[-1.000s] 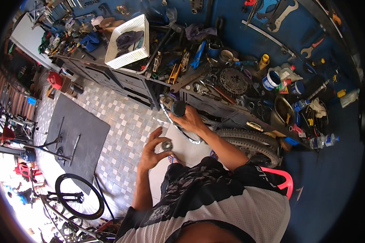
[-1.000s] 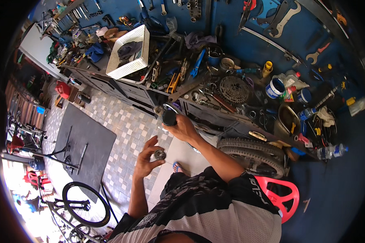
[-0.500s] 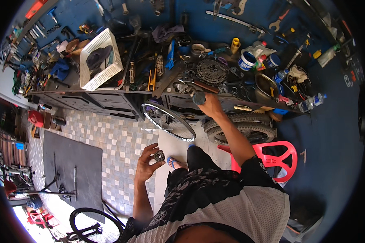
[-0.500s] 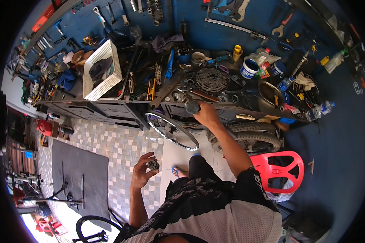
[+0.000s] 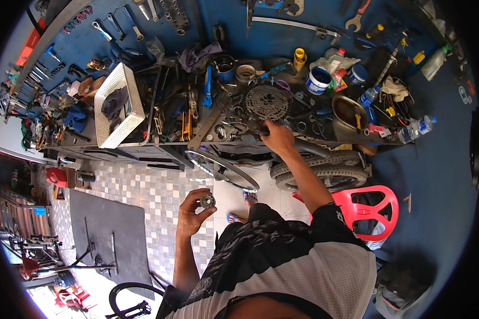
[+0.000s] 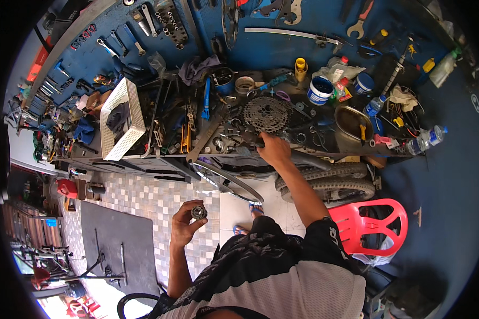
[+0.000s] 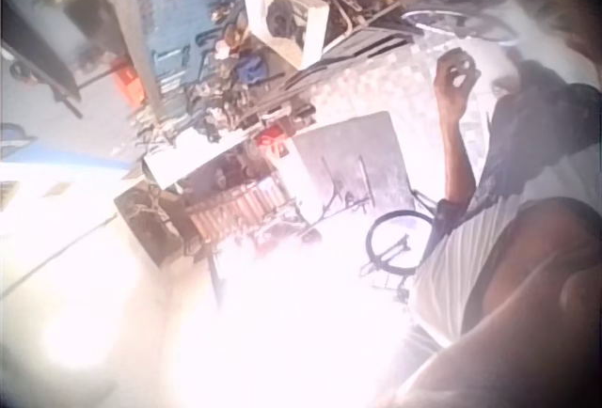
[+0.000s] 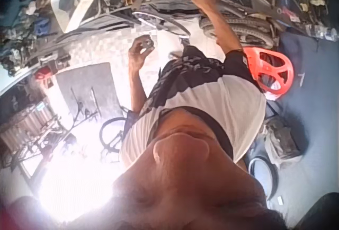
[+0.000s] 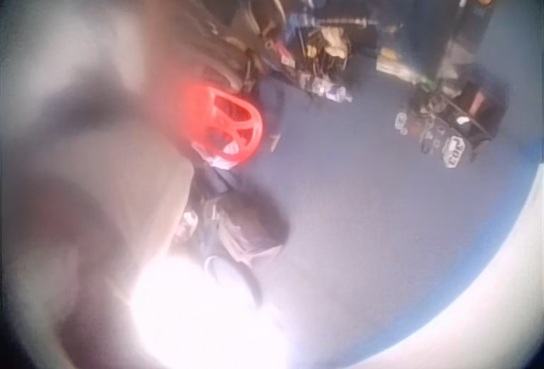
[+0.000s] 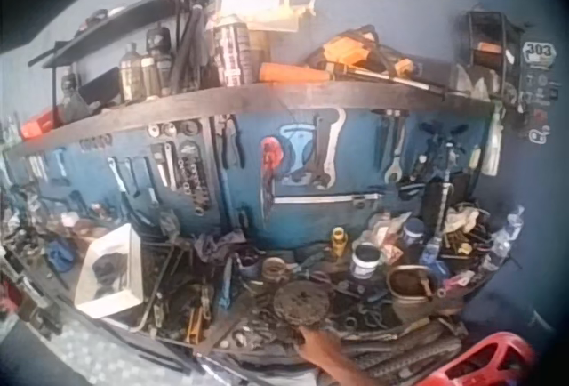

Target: The person disassembles a bicycle hub, removes the bearing and seal, and uses a hammer to tap the seal. They then reassemble the bearing and seal into the hub housing, rotating the inner ring to check fit.

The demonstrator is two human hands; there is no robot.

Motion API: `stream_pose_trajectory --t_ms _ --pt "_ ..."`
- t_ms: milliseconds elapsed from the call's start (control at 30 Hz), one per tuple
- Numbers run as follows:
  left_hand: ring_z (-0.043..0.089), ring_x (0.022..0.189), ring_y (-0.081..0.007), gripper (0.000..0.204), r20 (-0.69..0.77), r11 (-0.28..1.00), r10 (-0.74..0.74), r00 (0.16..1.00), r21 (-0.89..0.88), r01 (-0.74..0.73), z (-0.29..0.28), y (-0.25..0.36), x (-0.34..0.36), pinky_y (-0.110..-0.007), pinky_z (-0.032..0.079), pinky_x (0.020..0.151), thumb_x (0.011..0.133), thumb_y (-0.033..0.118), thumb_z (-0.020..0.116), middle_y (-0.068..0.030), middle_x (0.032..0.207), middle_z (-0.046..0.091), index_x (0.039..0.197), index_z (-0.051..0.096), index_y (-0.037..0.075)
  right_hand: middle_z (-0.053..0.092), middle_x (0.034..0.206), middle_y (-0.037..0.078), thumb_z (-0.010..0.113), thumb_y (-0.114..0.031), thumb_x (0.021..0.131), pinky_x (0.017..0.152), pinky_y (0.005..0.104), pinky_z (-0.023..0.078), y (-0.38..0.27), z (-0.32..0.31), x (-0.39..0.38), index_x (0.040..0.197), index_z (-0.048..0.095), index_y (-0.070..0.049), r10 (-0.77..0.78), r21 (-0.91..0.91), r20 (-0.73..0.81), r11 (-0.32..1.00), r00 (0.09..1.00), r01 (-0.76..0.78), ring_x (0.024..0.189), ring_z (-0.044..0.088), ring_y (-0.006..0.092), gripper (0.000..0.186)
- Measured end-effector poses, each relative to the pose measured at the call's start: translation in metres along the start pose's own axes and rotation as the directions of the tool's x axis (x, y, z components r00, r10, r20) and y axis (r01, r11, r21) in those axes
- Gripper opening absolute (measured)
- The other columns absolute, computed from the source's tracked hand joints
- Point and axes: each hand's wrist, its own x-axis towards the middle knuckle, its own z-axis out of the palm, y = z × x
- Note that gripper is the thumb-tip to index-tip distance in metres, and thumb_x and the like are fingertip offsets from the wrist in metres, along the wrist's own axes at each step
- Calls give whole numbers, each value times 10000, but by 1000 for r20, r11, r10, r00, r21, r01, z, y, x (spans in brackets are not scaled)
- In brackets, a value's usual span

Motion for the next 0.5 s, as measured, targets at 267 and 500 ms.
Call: stream_pose_trajectory --t_ms 267,500 --pt "689 1151 -181 520 -12 999 32 999 11 -32 30 7 38 -346 579 987 836 -106 856 -131 1436 625 1310 675 11 768 1124 120 863 -252 872 897 503 578 30 -10 21 1193 675 -113 -79 -23 50 997 996 80 1081 738 370 397" --pt "691 1148 -180 534 -44 1000 11 999 -4 -11 46 0 46 -346 584 977 842 -104 857 -130 1441 621 1326 664 12 749 1154 130 901 -301 831 954 479 561 60 -10 18 1208 679 -123 -180 -34 61 983 982 182 1143 703 345 473"
